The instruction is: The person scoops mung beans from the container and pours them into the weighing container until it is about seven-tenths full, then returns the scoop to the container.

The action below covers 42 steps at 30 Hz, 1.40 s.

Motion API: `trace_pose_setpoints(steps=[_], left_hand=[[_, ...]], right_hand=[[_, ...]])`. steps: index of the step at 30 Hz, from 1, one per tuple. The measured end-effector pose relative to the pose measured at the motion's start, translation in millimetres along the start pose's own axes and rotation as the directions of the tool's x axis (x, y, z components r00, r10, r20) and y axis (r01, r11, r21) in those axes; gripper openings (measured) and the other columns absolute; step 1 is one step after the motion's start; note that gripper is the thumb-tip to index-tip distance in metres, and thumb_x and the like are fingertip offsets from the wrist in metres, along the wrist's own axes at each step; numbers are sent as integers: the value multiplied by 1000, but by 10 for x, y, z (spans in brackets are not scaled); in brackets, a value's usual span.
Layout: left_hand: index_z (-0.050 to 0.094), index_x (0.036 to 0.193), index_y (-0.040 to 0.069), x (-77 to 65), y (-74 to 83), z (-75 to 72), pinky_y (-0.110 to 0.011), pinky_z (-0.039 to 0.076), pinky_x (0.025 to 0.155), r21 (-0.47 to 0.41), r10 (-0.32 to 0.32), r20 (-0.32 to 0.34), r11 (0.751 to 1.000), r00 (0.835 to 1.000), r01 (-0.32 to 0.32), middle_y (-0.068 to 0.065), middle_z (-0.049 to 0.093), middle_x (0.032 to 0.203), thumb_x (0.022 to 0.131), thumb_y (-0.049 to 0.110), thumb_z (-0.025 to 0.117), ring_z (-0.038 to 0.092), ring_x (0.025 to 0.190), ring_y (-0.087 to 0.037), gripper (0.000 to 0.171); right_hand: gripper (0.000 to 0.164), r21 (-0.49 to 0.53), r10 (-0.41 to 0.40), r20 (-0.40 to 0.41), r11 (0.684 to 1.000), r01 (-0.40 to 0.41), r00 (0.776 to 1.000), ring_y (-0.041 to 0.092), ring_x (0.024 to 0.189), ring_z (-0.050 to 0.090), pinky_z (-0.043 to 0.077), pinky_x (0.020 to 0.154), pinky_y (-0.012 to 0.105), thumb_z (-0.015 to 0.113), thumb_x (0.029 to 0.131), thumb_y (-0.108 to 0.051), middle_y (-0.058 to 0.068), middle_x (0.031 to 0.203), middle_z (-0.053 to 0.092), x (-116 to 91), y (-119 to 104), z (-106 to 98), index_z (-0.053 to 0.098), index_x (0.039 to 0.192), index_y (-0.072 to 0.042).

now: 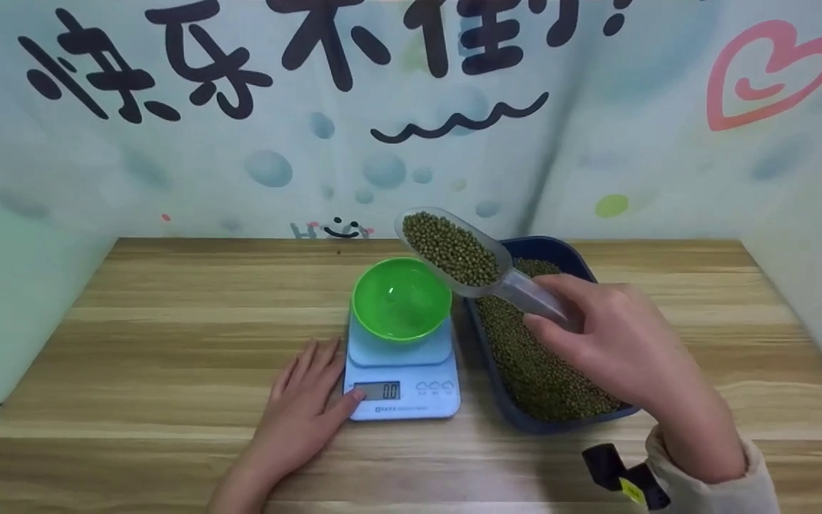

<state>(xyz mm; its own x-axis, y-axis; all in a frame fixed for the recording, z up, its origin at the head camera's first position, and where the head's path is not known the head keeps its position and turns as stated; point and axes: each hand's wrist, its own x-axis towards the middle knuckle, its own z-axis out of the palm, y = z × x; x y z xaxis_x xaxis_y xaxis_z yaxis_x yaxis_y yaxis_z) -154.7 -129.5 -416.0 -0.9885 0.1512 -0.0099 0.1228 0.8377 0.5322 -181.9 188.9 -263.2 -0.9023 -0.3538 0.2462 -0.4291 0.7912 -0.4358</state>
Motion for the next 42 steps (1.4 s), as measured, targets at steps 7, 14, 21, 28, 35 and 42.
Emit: trace_pose_setpoints(steps=[7,14,21,28,35,42], left_hand=[[31,144,13,10,1,-55,-47,-2,112,2,-12,20,1000,1000,12,-4,16,154,91,59,39,1,142,-26,70],[31,144,15,61,5,-77,-47,-3,112,-8,8,8,1000,1000,-8,-3,17,154,91,59,39,1,143,-25,70],[30,144,15,44,-14,-49,-48,-2,112,1,19,-4,1000,1000,-19,-3,17,154,91,59,38,2,142,-25,69],[31,144,16,16,-24,-17,-49,-2,112,-5,7,10,1000,1000,-7,-3,16,154,91,59,38,1,142,-26,68],[31,144,15,1,-19,29,-48,-2,112,5,9,8,1000,1000,-9,-3,17,154,91,58,38,2,142,-26,68],[30,144,15,-1,-17,33,-47,-1,112,10,15,-3,1000,1000,-15,-3,17,153,91,58,39,3,142,-26,68]], right_hand=[[29,-27,-47,-1,999,47,999,4,44,42,37,40,22,64,84,-25,-8,63,58,-25,51,-11,64,113,-20],[29,-42,-54,-2,998,53,999,4,44,42,37,40,22,65,84,-26,-9,60,55,-39,121,-18,65,112,-22],[25,-47,-59,5,997,59,998,3,42,38,34,37,22,64,85,-30,-10,56,52,-44,148,6,65,110,-25],[26,-78,-75,3,994,75,997,3,41,36,34,37,21,65,84,-26,-11,54,48,-52,169,46,66,109,-23],[30,-122,-73,-3,990,72,997,6,46,41,35,42,23,67,81,-25,-9,62,56,-48,128,127,66,111,-20],[33,-116,-56,32,991,59,998,9,55,47,39,50,26,70,81,-27,-6,78,66,-24,54,184,66,113,-21]])
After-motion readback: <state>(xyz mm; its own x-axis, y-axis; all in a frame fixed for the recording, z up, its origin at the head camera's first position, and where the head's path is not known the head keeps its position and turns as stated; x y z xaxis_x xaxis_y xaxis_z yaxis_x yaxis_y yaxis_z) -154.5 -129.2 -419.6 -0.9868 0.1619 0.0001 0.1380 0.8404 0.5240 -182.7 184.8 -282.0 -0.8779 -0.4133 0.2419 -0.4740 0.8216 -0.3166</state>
